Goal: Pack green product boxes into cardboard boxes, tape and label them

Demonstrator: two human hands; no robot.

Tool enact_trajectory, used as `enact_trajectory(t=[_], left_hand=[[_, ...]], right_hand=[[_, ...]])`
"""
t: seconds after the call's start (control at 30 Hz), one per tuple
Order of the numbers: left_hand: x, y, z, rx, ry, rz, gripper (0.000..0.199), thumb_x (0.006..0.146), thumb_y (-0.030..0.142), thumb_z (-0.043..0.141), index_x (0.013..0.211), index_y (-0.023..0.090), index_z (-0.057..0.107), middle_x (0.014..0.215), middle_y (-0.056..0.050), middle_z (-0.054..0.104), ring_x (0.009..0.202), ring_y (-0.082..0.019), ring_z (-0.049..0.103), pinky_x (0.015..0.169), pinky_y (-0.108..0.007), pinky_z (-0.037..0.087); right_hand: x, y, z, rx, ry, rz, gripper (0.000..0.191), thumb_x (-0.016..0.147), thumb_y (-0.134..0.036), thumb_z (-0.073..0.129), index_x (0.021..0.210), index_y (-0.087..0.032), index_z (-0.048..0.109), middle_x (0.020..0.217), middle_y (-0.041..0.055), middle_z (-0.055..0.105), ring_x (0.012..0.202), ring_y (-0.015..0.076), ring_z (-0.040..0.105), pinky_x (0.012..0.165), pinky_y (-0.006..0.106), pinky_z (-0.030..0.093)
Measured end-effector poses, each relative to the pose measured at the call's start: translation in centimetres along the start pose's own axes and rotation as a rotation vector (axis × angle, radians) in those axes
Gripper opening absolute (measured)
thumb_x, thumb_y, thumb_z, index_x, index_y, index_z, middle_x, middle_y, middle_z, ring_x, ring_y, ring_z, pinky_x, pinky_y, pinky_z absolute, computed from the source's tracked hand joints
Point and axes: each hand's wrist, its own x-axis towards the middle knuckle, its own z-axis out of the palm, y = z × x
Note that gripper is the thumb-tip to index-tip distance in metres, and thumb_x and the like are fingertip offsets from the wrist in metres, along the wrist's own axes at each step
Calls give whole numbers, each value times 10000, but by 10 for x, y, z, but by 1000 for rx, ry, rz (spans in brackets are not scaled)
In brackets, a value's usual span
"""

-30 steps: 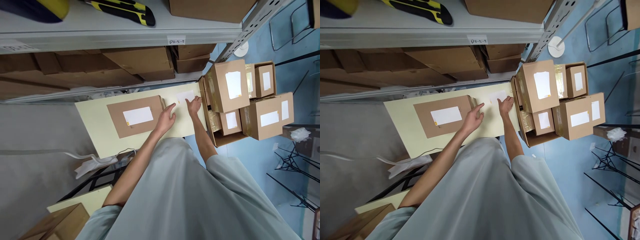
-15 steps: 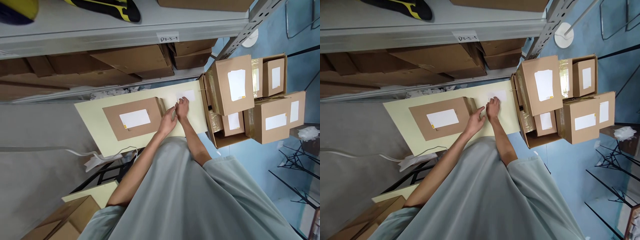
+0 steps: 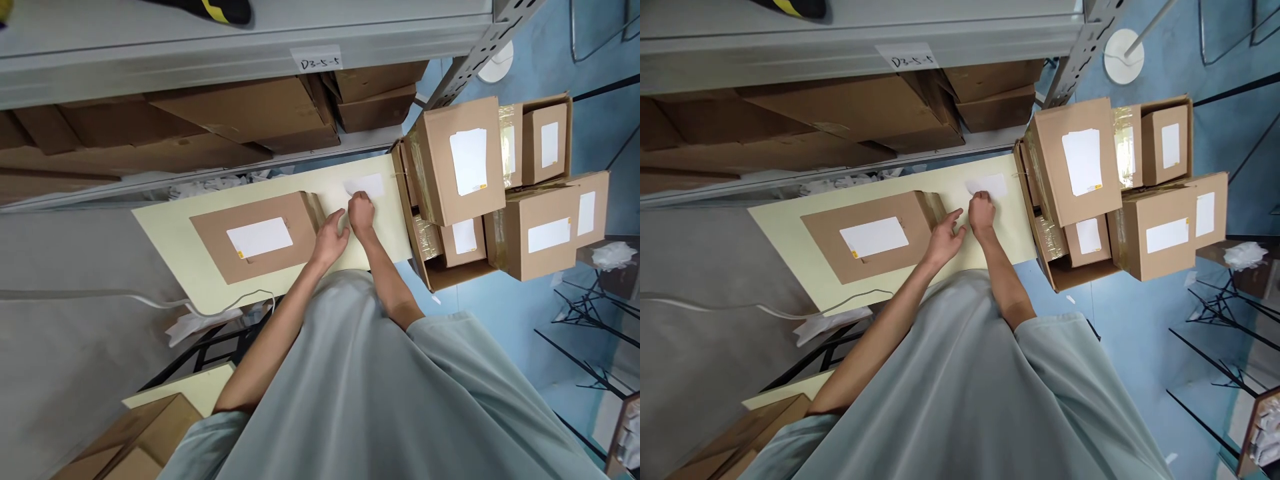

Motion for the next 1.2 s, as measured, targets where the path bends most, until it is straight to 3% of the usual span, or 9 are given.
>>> enact_trajectory(t=[0.07, 0.2, 0.37, 0.53, 0.67, 0.83, 1.0, 1.2], left_hand=[[7, -3, 0, 19, -4, -11, 642, 1039, 235, 577, 1678, 188, 610, 1735, -148, 635, 1618, -318, 615, 1362, -525, 519], [33, -7, -1, 137, -56, -5, 675, 1053, 223, 552, 1724, 148, 556, 1799, -173, 559, 1678, -319, 547, 1410, -497, 455], [75, 0, 4, 447, -276, 88, 817, 997, 147, 588, 1786, 18, 415, 1931, -241, 275, 1824, -354, 239, 1498, -470, 232], [103, 10, 17, 636, -418, 59, 912, 983, 154, 598, 1832, -4, 305, 1952, -263, 168, 1832, -391, 184, 1493, -495, 232], [115, 16, 30, 631, -386, 193, 930, 977, 150, 570, 1849, 21, 275, 1959, -265, 126, 1842, -419, 111, 1481, -624, 197], [129, 27, 47, 562, -390, 371, 897, 962, 141, 543, 1832, 38, 353, 1932, -256, 270, 1847, -396, 103, 1489, -648, 95], [134, 28, 58, 558, -443, 343, 890, 976, 144, 527, 1851, 127, 364, 1948, -189, 266, 1840, -414, 142, 1470, -695, 136], [125, 24, 57, 597, -367, 270, 907, 990, 170, 526, 1866, 117, 299, 1966, -213, 168, 1837, -456, 110, 1405, -770, 255]], right_hand=[[3, 4, -4, 57, -9, 24, 375, 1141, -55, 466, 1279, -107, 811, 1374, 202, 805, 1183, 276, 815, 1051, 353, 633], [7, 16, -11, 285, 10, 44, 275, 1127, -129, 588, 1166, -158, 858, 1289, 135, 862, 1138, 252, 833, 1100, 346, 607], [7, 26, -14, 581, 6, 129, 128, 1043, -234, 766, 1067, -175, 877, 1181, 79, 899, 1145, 226, 841, 1083, 291, 607], [8, 34, -17, 708, 57, 147, 170, 1081, -253, 701, 1092, -184, 856, 1144, 59, 902, 1166, 206, 849, 1072, 268, 617], [6, 49, -30, 692, 166, 66, 216, 1142, -261, 640, 1163, -162, 831, 1185, 88, 896, 1125, 178, 857, 1054, 244, 624], [-7, 76, -63, 557, 306, 4, 312, 1219, -313, 530, 1257, -169, 805, 1221, 113, 880, 1115, 192, 863, 994, 272, 653], [-24, 92, -87, 408, 368, 20, 400, 1255, -380, 458, 1272, -166, 795, 1171, 134, 869, 1053, 225, 852, 951, 302, 651], [-34, 91, -87, 328, 385, 70, 349, 1249, -367, 499, 1206, -166, 782, 1134, 139, 870, 1014, 246, 855, 916, 320, 643]])
